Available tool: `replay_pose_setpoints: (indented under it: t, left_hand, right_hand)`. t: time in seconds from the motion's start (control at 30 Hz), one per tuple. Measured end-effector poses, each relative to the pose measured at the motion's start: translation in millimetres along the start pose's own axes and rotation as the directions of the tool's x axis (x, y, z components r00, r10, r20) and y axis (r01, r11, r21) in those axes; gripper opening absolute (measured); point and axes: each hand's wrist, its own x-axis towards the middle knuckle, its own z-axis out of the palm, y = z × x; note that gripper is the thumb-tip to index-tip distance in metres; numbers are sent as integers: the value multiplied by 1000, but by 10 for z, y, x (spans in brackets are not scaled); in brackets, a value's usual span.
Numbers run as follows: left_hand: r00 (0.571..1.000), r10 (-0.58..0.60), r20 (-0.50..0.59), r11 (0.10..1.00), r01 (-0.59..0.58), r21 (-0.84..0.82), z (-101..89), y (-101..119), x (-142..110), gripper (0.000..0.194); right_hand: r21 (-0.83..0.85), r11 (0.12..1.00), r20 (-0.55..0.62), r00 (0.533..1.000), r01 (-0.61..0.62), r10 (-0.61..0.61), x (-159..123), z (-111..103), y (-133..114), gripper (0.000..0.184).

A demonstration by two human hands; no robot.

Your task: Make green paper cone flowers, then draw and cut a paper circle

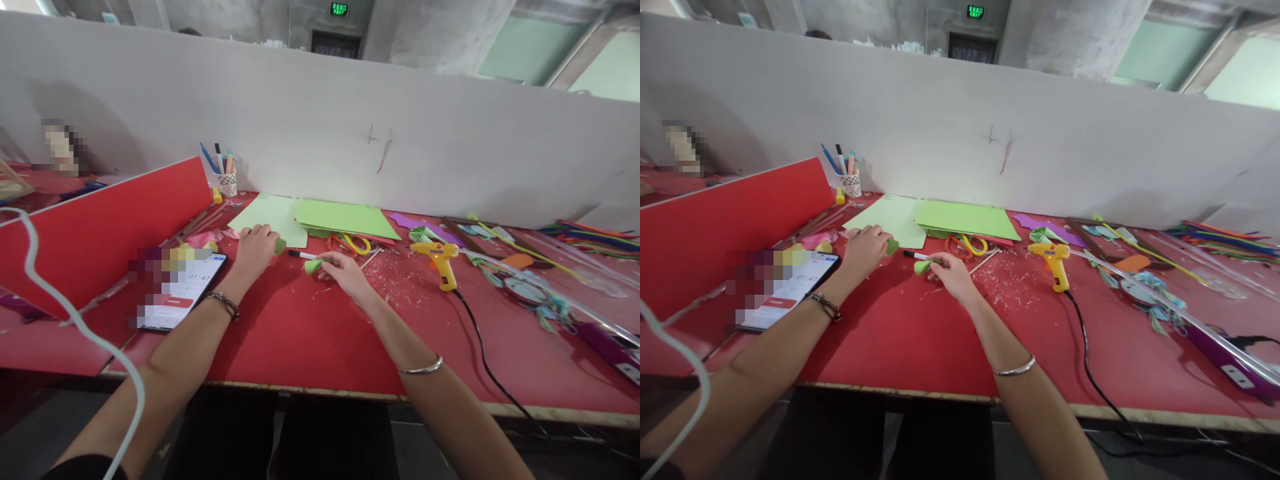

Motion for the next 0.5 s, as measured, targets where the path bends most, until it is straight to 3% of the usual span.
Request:
replay_pose_setpoints:
  t: [0.1, 0.17, 0.4, 0.5]
  left_hand:
    - [989, -66, -131, 993, 53, -101, -85, 34, 3, 24]
    - [986, -72, -154, 985, 46, -164, -144, 84, -18, 21]
    - [980, 186, -76, 925, -201, -322, -217, 344, -94, 29]
    - [972, 222, -72, 897, -233, -375, -175, 392, -92, 36]
  right_hand:
    - [46, 997, -30, 998, 58, -57, 10, -10, 5, 19]
    - [66, 993, -63, 993, 102, -98, 24, -15, 9, 19]
    - [-40, 952, -185, 934, 305, -307, 31, 3, 6, 16]
    - [-104, 912, -175, 895, 397, -409, -11, 34, -37, 13]
